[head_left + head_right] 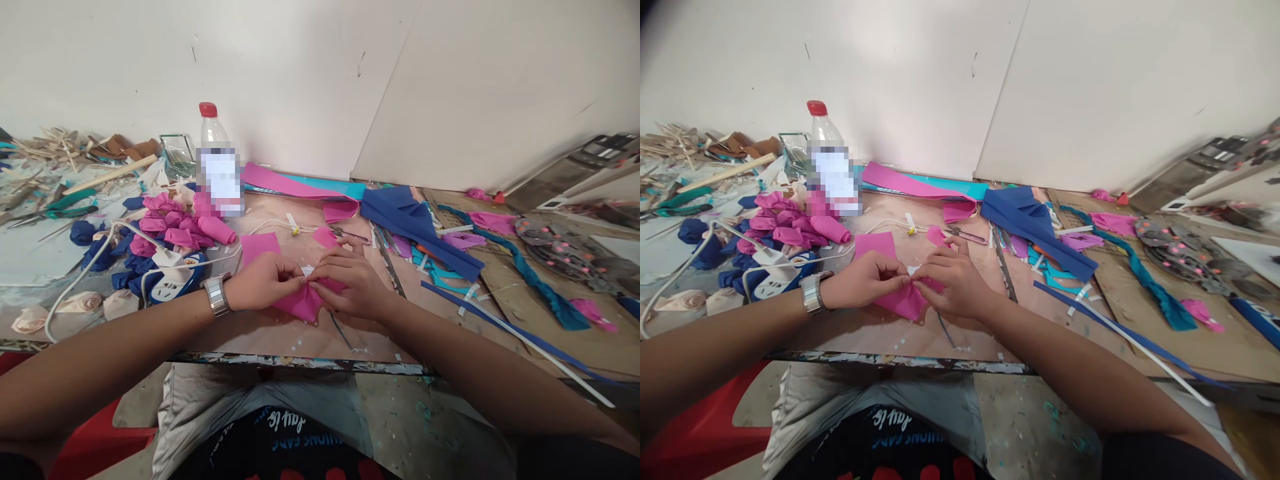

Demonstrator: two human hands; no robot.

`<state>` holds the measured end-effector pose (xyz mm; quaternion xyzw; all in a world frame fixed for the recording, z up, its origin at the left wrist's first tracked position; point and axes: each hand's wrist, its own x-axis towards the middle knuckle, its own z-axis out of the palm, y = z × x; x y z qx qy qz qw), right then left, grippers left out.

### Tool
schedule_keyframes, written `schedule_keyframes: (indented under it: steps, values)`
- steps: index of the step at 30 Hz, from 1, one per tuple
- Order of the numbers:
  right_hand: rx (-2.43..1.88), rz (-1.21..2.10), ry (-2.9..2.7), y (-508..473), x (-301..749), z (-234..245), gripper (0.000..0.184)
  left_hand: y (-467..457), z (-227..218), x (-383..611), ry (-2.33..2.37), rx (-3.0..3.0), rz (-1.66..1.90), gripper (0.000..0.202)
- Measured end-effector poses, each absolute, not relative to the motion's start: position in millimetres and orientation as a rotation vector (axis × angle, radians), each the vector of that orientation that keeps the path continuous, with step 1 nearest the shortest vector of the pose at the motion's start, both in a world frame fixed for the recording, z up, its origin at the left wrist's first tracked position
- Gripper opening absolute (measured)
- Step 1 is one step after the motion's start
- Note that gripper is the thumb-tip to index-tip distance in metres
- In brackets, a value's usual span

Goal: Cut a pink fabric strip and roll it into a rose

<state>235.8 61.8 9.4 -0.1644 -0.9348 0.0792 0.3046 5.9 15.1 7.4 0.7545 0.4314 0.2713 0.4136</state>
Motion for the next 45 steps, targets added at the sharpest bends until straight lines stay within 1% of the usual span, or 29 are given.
schedule_keyframes:
  steps: [4, 7, 14, 18, 24, 33, 45]
  values:
    - [-0.449, 0.220, -2.475, 63, 235, 7, 0.005, 10, 6, 8, 1.196, 2.115, 0.726, 0.028]
    - [-0.451, 0.246, -2.470, 62, 234, 6, 0.005, 7, 7, 9, 1.253, 2.302, 0.697, 0.023]
    - [-0.473, 0.361, -2.527, 61, 233, 7, 0.008, 8, 4, 9, 1.258, 2.695, 0.593, 0.023]
    - [-0.518, 0.402, -2.539, 63, 235, 6, 0.007, 8, 4, 8, 1.314, 2.634, 0.542, 0.026]
    - [-0.518, 0.359, -2.528, 65, 236, 4, 0.006, 8, 7, 8, 1.359, 2.481, 0.513, 0.028]
    - [-0.547, 0.386, -2.536, 67, 238, 7, 0.008, 8, 15, 6, 1.255, 2.250, 0.591, 0.031]
    - [-0.502, 0.390, -2.521, 69, 238, 6, 0.010, 14, 12, 3, 1.141, 2.090, 0.545, 0.035]
